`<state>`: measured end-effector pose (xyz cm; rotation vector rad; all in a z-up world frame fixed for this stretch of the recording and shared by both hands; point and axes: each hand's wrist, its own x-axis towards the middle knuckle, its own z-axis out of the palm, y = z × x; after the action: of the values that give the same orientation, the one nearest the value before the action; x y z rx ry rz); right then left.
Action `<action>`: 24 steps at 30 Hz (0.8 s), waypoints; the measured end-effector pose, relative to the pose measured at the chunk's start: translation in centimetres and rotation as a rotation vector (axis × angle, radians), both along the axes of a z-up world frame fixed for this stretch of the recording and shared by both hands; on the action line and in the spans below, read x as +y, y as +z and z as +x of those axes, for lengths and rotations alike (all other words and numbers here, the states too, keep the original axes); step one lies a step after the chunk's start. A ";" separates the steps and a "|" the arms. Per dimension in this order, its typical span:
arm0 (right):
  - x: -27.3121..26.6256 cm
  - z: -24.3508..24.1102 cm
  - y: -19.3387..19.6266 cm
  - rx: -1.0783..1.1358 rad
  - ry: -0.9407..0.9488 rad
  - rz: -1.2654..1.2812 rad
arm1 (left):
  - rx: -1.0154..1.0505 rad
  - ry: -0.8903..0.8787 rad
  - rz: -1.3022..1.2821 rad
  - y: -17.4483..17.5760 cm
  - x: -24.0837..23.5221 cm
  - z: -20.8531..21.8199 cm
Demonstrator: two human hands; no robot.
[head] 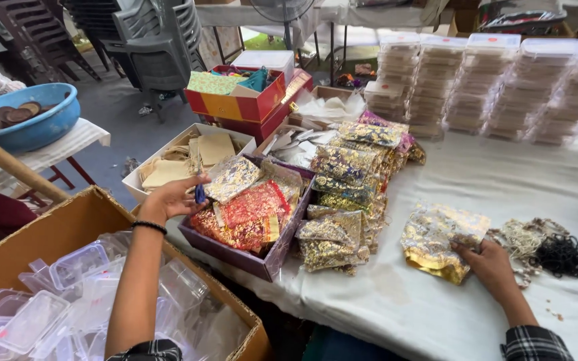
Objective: The person packs various necklaces and jewelry into small, decorative drawstring pouches on a table. They select items from boxes, place them inside the pouches, and tie the strings to close them. The person also organizes the pouches and other materials on the table.
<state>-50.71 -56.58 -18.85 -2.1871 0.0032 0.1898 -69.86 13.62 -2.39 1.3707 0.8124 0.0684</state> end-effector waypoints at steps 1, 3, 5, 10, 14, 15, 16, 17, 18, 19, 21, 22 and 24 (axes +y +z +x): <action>0.2 -0.3 -0.1 0.014 -0.001 0.046 | -0.014 -0.044 -0.002 -1.3 0.8 0.2; -0.1 0.4 0.7 0.007 0.001 0.079 | -0.050 -0.085 -0.018 -2.1 0.5 0.6; -0.2 0.4 0.2 -0.057 0.010 0.000 | -0.121 0.051 -0.218 -0.3 -1.1 -0.1; -0.4 0.2 0.1 -0.053 0.014 -0.056 | -0.198 -0.001 0.170 -0.1 -2.4 -0.4; -0.1 0.1 0.6 -0.048 -0.008 -0.072 | -0.007 -0.632 0.638 4.5 -7.7 -2.0; 0.0 0.0 0.5 -0.044 -0.011 -0.071 | -0.003 -0.636 0.637 3.9 -7.9 -1.0; 0.0 0.0 0.5 -0.053 -0.004 -0.038 | 0.024 -0.864 0.608 3.3 -8.1 0.1; -0.1 -0.1 0.6 -0.063 0.002 -0.006 | 0.049 -1.091 0.573 2.7 -8.3 1.2; 0.0 -0.2 0.7 -0.066 -0.002 -0.006 | 0.046 -1.094 0.575 2.5 -8.5 1.7; 0.0 -0.4 0.8 -0.060 -0.001 -0.017 | 0.059 -1.246 0.549 2.4 -8.8 2.2; -0.2 -0.1 0.5 -0.057 -0.001 -0.027 | 0.068 -1.399 0.525 2.2 -9.2 2.5; -0.3 0.2 -0.1 -0.072 0.005 -0.043 | -0.124 -1.291 0.311 2.4 -9.3 2.3; -0.3 0.7 -1.0 -0.084 0.002 -0.049 | -0.299 -1.184 0.102 0.6 -8.0 2.8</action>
<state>-50.05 -56.91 -19.81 -2.2424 -0.0418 0.1002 -67.03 5.63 -1.77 1.6965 -0.3300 -0.5984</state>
